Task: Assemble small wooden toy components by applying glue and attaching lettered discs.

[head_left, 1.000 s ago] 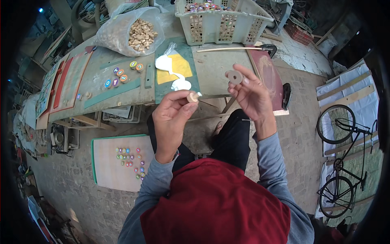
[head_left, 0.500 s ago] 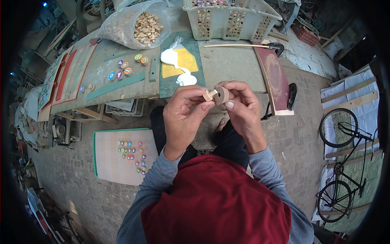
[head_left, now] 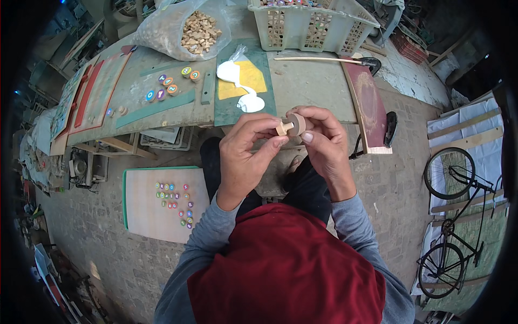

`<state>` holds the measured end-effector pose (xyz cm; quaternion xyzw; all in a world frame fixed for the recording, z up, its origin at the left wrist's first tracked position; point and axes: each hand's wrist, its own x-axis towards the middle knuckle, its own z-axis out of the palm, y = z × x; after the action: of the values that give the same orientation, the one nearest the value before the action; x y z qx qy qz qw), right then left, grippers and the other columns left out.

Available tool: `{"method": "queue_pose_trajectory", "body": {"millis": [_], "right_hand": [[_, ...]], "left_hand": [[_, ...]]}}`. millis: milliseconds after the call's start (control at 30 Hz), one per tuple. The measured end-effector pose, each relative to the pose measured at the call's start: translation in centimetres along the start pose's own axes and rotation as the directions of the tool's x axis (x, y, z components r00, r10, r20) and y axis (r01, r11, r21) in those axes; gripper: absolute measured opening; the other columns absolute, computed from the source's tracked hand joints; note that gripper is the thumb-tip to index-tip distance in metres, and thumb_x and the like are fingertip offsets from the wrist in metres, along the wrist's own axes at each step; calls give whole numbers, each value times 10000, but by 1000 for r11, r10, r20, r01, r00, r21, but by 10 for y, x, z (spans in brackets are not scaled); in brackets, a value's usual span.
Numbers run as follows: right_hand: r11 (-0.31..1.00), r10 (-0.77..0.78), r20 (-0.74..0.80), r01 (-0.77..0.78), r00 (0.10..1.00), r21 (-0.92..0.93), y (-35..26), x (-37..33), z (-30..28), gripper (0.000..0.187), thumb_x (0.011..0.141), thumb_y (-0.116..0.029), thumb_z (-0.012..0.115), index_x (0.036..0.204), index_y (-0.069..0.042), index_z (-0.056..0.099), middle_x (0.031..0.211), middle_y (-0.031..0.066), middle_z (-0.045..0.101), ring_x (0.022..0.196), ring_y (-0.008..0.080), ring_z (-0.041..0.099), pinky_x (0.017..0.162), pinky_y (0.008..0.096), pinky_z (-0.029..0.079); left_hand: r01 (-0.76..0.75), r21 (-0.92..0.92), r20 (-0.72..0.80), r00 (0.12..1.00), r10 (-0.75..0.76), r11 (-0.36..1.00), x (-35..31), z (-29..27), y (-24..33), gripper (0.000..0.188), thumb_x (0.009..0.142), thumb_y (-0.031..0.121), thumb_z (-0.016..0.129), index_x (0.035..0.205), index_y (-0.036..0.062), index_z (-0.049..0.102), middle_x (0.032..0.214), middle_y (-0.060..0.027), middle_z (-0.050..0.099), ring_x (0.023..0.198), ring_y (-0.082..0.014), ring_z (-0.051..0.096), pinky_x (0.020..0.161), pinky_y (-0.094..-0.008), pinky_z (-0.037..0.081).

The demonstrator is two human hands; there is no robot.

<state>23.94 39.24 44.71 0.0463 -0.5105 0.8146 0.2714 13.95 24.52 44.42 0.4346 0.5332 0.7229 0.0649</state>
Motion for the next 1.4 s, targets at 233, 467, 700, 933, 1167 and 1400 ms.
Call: {"method": "queue_pose_trajectory", "body": {"millis": [233,467,700,933,1167,1400], "right_hand": [[955,-79,166,123,983,-270,-6,2,-10,360,869,64,640,1227,31,624,1260,164,590,1108,222,615,965,367,506],[891,-35,258,147,965,-429,-20,6,-2,347,860,64,648,1205,25,653,1228,166,604,1127,240,605,944,369,523],[824,-33,273,181,962,-537,-20,7,3,352,829,51,667,1181,33,655,1193,158,624,1086,221,625,918,334,516],[788,-71,273,222,959,-575,-19,7,7,350,816,31,677,1166,25,657,1156,141,638,1019,200,640,888,319,522],[760,-57,308,241,950,-603,-17,11,10,341,819,31,683,1159,24,657,1144,144,641,965,193,649,854,312,530],[725,-38,269,212,963,-656,-15,6,9,345,831,50,678,1173,44,643,1182,166,629,970,197,641,844,295,519]], "left_hand": [[-63,206,56,997,52,977,4,-11,11,301,795,-117,724,1083,-38,688,1077,-118,658,917,-146,660,773,-259,559],[-106,292,70,994,89,951,2,-20,15,312,751,-99,750,1048,-14,713,1044,-116,684,890,-158,667,747,-265,542],[-143,367,78,989,123,919,1,-24,20,301,749,-51,771,1041,-1,718,1010,-105,696,860,-162,668,722,-268,529],[-150,386,75,989,131,910,1,-27,23,277,754,-38,773,1024,-11,716,1005,-105,699,837,-168,669,707,-268,528],[-170,426,85,985,147,889,-1,-32,22,269,759,-28,772,1021,-10,716,997,-109,699,828,-182,676,711,-282,542],[-186,421,68,982,174,888,-2,-33,16,226,788,18,769,1007,3,716,987,-107,699,823,-211,695,712,-299,553]]}}
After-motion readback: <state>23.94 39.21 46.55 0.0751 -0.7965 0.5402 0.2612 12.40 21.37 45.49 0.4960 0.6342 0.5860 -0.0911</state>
